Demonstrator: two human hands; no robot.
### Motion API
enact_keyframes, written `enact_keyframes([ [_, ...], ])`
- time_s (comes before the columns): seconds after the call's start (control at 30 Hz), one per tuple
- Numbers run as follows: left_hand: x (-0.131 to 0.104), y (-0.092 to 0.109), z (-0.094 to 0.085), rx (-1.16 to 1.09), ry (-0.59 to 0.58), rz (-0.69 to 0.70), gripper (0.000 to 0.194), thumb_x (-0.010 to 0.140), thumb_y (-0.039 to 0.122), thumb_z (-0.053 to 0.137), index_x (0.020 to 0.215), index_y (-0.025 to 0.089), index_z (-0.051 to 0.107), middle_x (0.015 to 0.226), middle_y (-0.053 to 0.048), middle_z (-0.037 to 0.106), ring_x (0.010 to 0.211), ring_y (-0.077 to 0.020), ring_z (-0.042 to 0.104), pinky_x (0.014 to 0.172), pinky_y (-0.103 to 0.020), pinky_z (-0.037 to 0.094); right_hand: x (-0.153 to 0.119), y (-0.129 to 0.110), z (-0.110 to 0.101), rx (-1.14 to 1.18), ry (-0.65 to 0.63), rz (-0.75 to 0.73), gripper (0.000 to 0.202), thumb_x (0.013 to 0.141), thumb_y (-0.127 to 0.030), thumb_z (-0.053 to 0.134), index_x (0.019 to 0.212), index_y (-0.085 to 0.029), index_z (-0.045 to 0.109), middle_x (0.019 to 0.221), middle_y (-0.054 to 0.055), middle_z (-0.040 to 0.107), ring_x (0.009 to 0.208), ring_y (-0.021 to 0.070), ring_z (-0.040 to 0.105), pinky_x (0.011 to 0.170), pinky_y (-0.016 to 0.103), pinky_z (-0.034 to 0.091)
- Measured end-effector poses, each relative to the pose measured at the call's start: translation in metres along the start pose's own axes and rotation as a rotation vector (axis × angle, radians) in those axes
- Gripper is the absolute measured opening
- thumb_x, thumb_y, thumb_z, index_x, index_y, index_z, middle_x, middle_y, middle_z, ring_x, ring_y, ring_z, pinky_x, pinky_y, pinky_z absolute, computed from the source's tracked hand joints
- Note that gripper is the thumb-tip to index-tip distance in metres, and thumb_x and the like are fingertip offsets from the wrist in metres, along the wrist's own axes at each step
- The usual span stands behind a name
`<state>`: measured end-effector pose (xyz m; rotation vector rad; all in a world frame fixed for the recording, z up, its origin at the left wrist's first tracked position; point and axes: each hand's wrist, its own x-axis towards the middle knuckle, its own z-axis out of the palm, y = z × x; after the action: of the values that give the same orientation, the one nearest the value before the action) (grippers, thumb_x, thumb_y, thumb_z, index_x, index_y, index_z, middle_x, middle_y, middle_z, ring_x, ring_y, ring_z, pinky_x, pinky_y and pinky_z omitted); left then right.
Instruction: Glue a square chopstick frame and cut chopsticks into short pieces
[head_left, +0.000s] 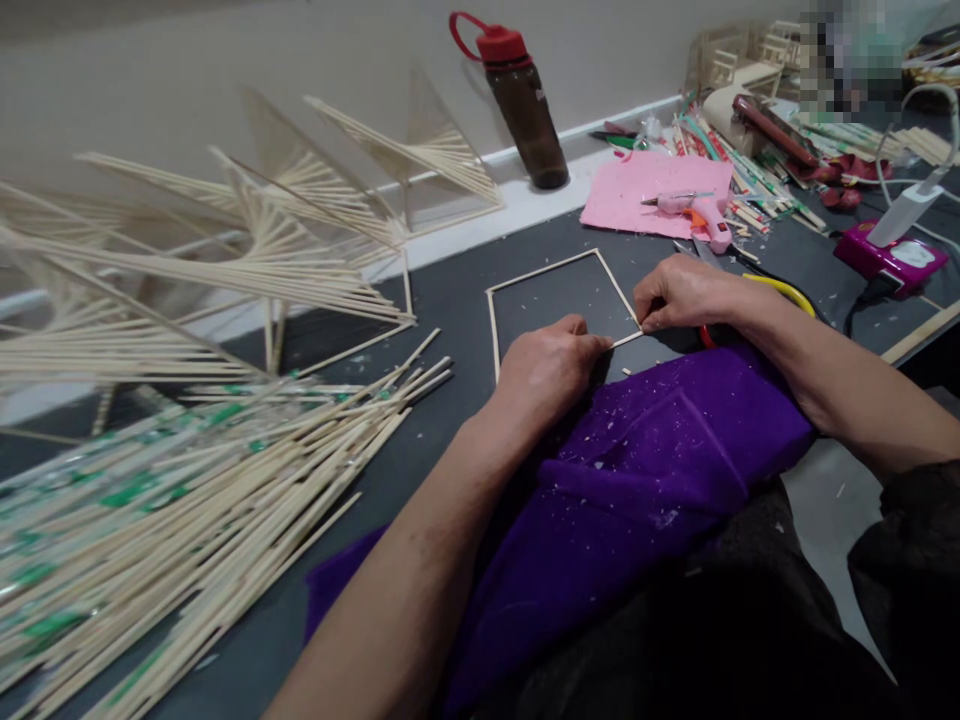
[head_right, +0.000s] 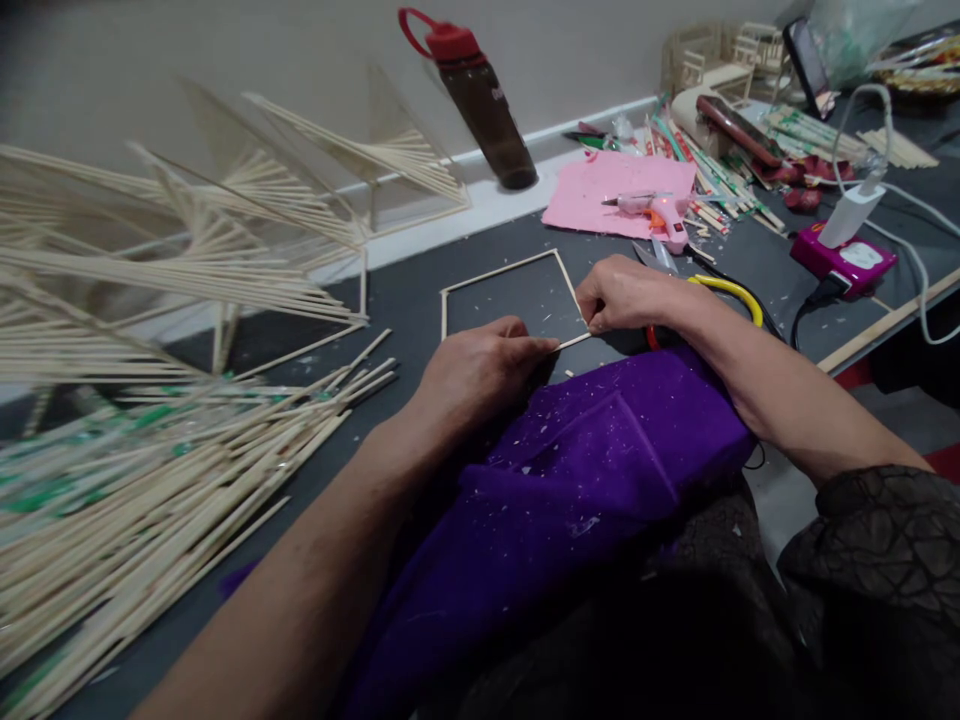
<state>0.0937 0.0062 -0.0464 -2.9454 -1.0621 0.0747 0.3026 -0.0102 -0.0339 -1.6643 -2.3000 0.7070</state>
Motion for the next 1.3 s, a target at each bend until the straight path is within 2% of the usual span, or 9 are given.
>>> enact_keyframes([
  [0.3,0.000,0.002,0.000,-0.048,-0.007,-0.033,0.039,0.092,0.025,0.037,0.112,0.024,0.070,0.088,-0.010,0.063,0.068,-0.0167,0.055,0.061,-0.029,0.038,0.001,0.005,0.000,0.015,-0.008,-0.033,0.011,0.074,-0.013,0.061,0.073,-0.017,0.071,0.071,0.002,0.067,0.065,0.0121,0.059,0.063,0.027,0.040],
  [0.5,-0.002,-0.001,0.004,-0.091,0.013,-0.044,0.039,0.095,0.030,0.035,0.116,0.026,0.068,0.092,-0.010,0.063,0.071,-0.0172,0.056,0.062,-0.029,0.037,-0.003,0.010,-0.003,0.177,-0.045,0.086,0.018,0.078,-0.017,0.053,0.080,-0.014,0.071,0.061,0.001,0.062,0.053,0.0099,0.056,0.053,0.024,0.042],
  [0.7,-0.003,-0.003,0.007,-0.121,0.031,-0.047,0.037,0.094,0.031,0.039,0.113,0.022,0.069,0.101,-0.011,0.065,0.074,-0.0175,0.060,0.064,-0.030,0.041,-0.005,0.006,-0.005,0.110,0.095,0.067,0.017,0.078,-0.020,0.055,0.080,-0.013,0.071,0.060,0.001,0.062,0.054,0.0097,0.056,0.057,0.024,0.042],
  [0.8,-0.004,-0.009,0.003,-0.185,0.111,-0.066,0.034,0.092,0.030,0.044,0.110,0.020,0.070,0.103,-0.011,0.066,0.077,-0.0171,0.061,0.068,-0.029,0.045,-0.004,0.007,-0.003,0.120,0.176,0.054,0.017,0.078,-0.022,0.056,0.082,-0.014,0.071,0.063,0.001,0.064,0.057,0.0102,0.057,0.058,0.025,0.041],
  [0.9,-0.012,-0.025,-0.007,-0.276,0.293,-0.154,0.030,0.087,0.027,0.050,0.107,0.022,0.072,0.098,-0.008,0.070,0.079,-0.0159,0.063,0.072,-0.027,0.047,-0.004,0.009,-0.001,0.125,0.312,-0.020,0.013,0.075,-0.020,0.059,0.078,-0.014,0.070,0.070,0.003,0.068,0.062,0.0117,0.058,0.061,0.025,0.042],
  [1.0,-0.031,-0.045,-0.013,-0.392,0.388,-0.364,0.029,0.084,0.028,0.052,0.103,0.023,0.074,0.089,-0.005,0.073,0.075,-0.0152,0.064,0.074,-0.026,0.049,-0.005,0.011,0.003,0.111,0.461,-0.103,0.012,0.076,-0.021,0.059,0.074,-0.015,0.069,0.073,0.004,0.068,0.064,0.0128,0.057,0.060,0.026,0.041],
  [1.13,-0.059,-0.062,-0.006,-0.540,0.312,-0.619,0.034,0.081,0.029,0.051,0.104,0.020,0.074,0.076,-0.003,0.073,0.066,-0.0167,0.064,0.069,-0.028,0.049,-0.003,0.008,0.008,0.042,0.502,-0.191,0.014,0.080,-0.026,0.057,0.076,-0.017,0.068,0.075,0.004,0.067,0.065,0.0135,0.057,0.061,0.027,0.041],
  [1.2,-0.066,-0.065,-0.001,-0.563,0.265,-0.657,0.035,0.078,0.030,0.052,0.102,0.019,0.075,0.077,-0.003,0.074,0.069,-0.0183,0.065,0.072,-0.029,0.050,0.000,0.000,0.012,-0.020,0.476,-0.248,0.015,0.081,-0.027,0.057,0.078,-0.018,0.068,0.076,0.004,0.066,0.066,0.0137,0.057,0.061,0.028,0.041],
  [1.3,-0.069,-0.064,0.001,-0.520,0.188,-0.641,0.030,0.074,0.030,0.056,0.092,0.020,0.077,0.088,-0.003,0.075,0.081,-0.0208,0.066,0.079,-0.030,0.048,0.006,-0.018,0.017,-0.151,0.404,-0.323,0.016,0.085,-0.025,0.055,0.082,-0.018,0.069,0.081,0.005,0.066,0.072,0.0148,0.058,0.064,0.028,0.041],
])
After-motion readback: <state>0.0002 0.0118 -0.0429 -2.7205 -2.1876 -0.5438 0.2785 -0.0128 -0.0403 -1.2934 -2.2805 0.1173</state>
